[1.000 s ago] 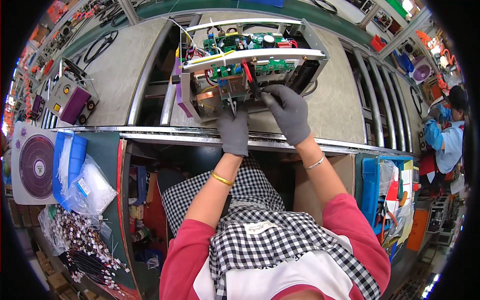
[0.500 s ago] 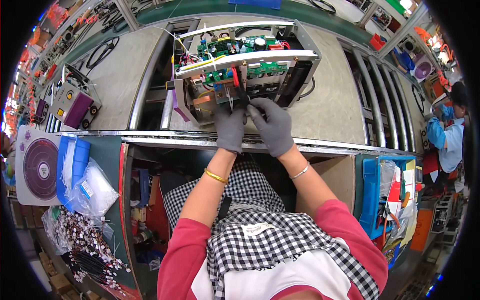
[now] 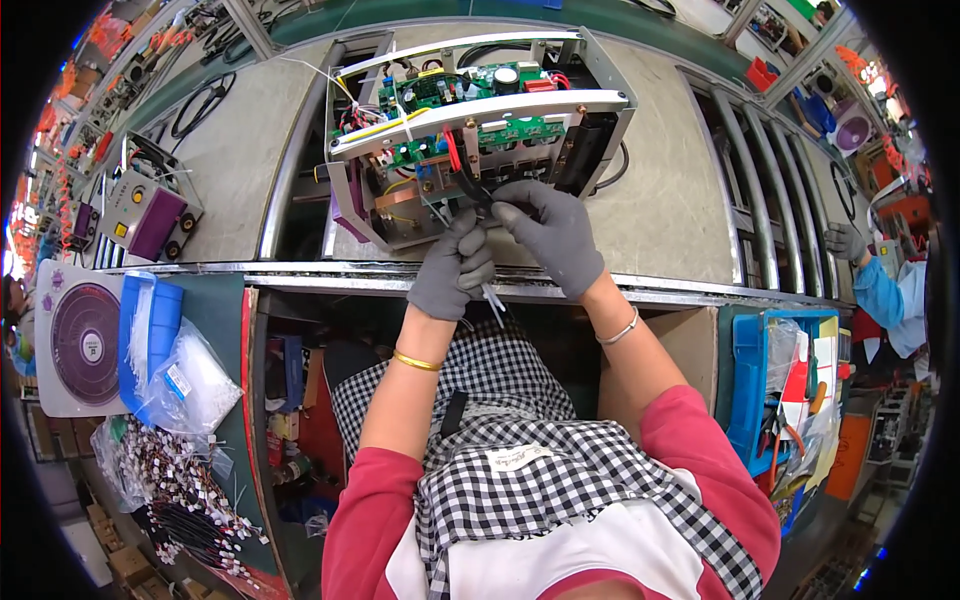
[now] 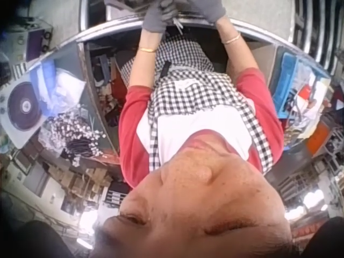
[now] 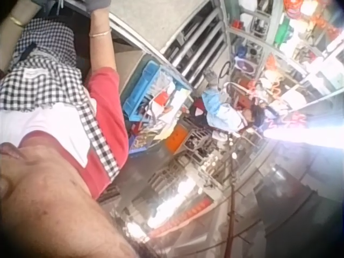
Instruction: Assembling the internal components of an electronic device, including wiring and securing parts.
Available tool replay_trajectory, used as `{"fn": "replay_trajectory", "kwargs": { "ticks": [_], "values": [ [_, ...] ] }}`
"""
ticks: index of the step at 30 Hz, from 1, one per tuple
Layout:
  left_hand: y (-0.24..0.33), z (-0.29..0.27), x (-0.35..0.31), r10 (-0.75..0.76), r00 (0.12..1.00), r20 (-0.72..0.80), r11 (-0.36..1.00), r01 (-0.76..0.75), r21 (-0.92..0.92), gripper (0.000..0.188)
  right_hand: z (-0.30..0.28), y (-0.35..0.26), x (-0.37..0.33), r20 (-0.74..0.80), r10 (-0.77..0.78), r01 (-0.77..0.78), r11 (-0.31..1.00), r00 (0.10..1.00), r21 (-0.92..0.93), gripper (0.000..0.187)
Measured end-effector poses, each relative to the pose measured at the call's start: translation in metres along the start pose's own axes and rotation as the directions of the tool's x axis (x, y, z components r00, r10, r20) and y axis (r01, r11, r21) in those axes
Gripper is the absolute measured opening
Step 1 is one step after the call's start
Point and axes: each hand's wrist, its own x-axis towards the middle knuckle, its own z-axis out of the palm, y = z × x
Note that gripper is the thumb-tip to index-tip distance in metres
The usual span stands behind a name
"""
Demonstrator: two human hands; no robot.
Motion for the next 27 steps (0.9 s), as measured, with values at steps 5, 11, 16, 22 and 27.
{"fn": "replay_trajectory", "kwargs": {
  "ticks": [5, 11, 16, 22, 27],
  "values": [
    [-0.014, 0.003, 0.007, 0.18, 0.979, -0.093, 0.984, -0.177, 0.037, 0.018, -0.004, 0.003, 0.005, 0.028, -0.004, 0.003, 1.0, 1.0, 0.025, 0.025],
    [-0.017, 0.002, 0.01, 0.079, 0.992, -0.098, 0.996, -0.073, 0.059, 0.021, -0.007, 0.008, 0.006, 0.046, 0.004, -0.004, 1.0, 0.999, 0.009, 0.026],
    [-0.025, 0.001, 0.011, 0.101, 0.991, -0.088, 0.993, -0.096, 0.065, 0.027, -0.005, 0.007, 0.006, 0.05, -0.022, 0.025, 0.998, 0.999, -0.055, 0.026],
    [-0.019, 0.019, -0.002, 0.155, 0.931, -0.331, 0.941, -0.037, 0.337, 0.034, -0.012, 0.005, 0.01, 0.122, -0.26, 0.283, 0.923, 0.958, -0.261, 0.019],
    [0.011, 0.051, -0.018, 0.747, 0.66, 0.083, 0.049, -0.178, 0.983, 0.036, 0.003, 0.016, 0.001, 0.074, -0.442, 0.445, 0.856, 0.894, -0.264, 0.013]
  ]
}}
